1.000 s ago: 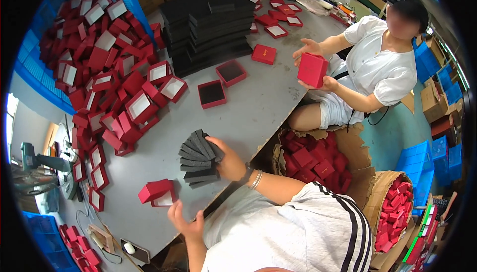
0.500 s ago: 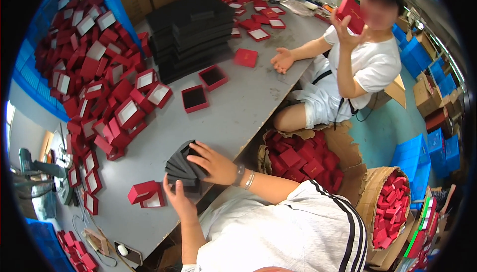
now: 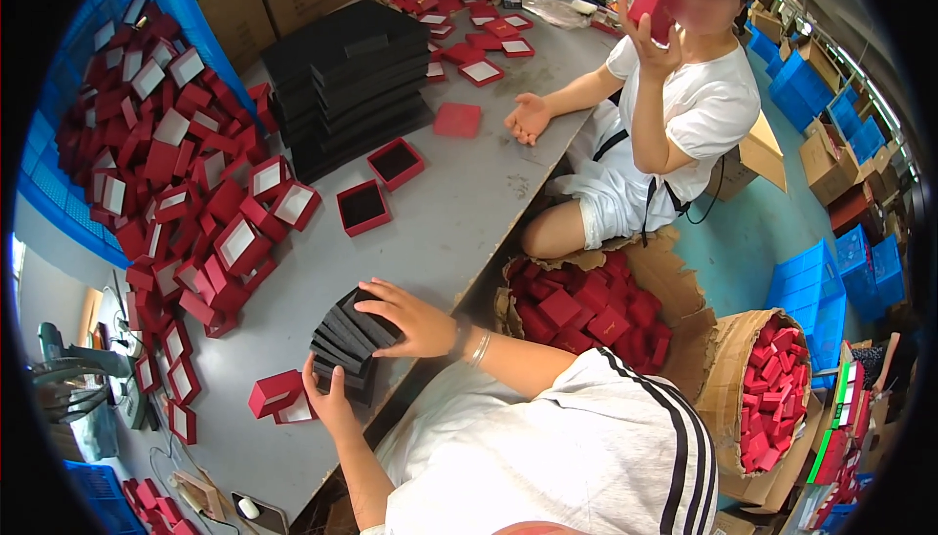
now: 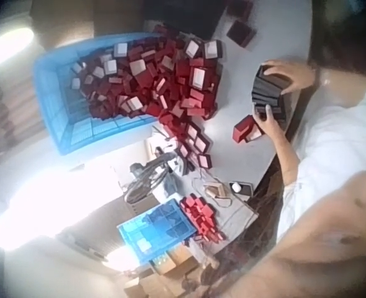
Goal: The worker is assembling small red gift boxes by placing black foam inserts or lids into the boxes.
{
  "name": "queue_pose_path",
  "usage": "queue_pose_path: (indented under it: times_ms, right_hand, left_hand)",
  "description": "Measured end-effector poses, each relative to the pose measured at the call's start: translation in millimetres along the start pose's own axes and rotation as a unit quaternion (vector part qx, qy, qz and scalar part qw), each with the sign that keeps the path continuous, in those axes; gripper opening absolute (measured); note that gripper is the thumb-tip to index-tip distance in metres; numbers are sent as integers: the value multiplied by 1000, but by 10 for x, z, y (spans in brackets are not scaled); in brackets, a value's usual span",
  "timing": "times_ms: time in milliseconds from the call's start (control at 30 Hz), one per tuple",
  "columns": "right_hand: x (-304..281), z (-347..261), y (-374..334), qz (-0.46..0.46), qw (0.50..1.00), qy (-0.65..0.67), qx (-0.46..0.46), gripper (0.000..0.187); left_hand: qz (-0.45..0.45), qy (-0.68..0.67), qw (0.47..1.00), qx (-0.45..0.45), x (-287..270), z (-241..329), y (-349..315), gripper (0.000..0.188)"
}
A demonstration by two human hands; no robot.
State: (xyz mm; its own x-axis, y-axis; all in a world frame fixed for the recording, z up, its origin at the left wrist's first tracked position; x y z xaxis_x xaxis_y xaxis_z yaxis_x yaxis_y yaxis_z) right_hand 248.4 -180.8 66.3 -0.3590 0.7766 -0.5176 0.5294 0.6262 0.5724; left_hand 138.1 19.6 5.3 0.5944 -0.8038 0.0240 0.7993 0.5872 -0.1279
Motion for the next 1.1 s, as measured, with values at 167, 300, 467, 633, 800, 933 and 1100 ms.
queue_pose_path:
  times_ms: [167,300,467,633,800,933,1100]
  right_hand:
    - [-86,11,7,10,1000,12,14,81]
    - [-130,-6,16,21,999,20,21,82]
    - [-131,-20,7,32,999,20,23,81]
    - [-6,18,0,17,998,25,48,81]
    - [-40,131,-57,26,997,19,70,80]
    - [-41,159,-85,46,996,42,70,80]
    - [-51,151,-70,47,996,44,64,84]
  left_hand:
    - [61,113,991,29,-132,-24,86,60]
    - [50,79,994,58,-226,-63,228,56]
    - [77,2,996,35,-232,-41,308,50]
    - [65,-77,995,-25,-178,-13,133,52]
    - [99,40,993,-44,-224,-204,212,65]
    - [71,30,994,-73,-139,-142,171,65]
    - [51,-37,996,-62,-69,-58,74,70]
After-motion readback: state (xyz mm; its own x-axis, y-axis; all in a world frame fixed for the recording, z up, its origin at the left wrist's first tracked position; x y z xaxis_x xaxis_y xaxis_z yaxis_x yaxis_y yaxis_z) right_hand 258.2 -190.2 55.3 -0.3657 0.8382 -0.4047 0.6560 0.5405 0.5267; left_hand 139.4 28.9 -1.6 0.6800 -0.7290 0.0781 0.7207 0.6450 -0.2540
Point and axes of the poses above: each hand's wrist, its own y-axis towards the middle knuckle, its own x-axis out of the palm, z = x × y, the point moved 8 cm from there along y, towards the middle knuckle, and after that the axes turned 5 degrees about -x, right-handed, at the moved point
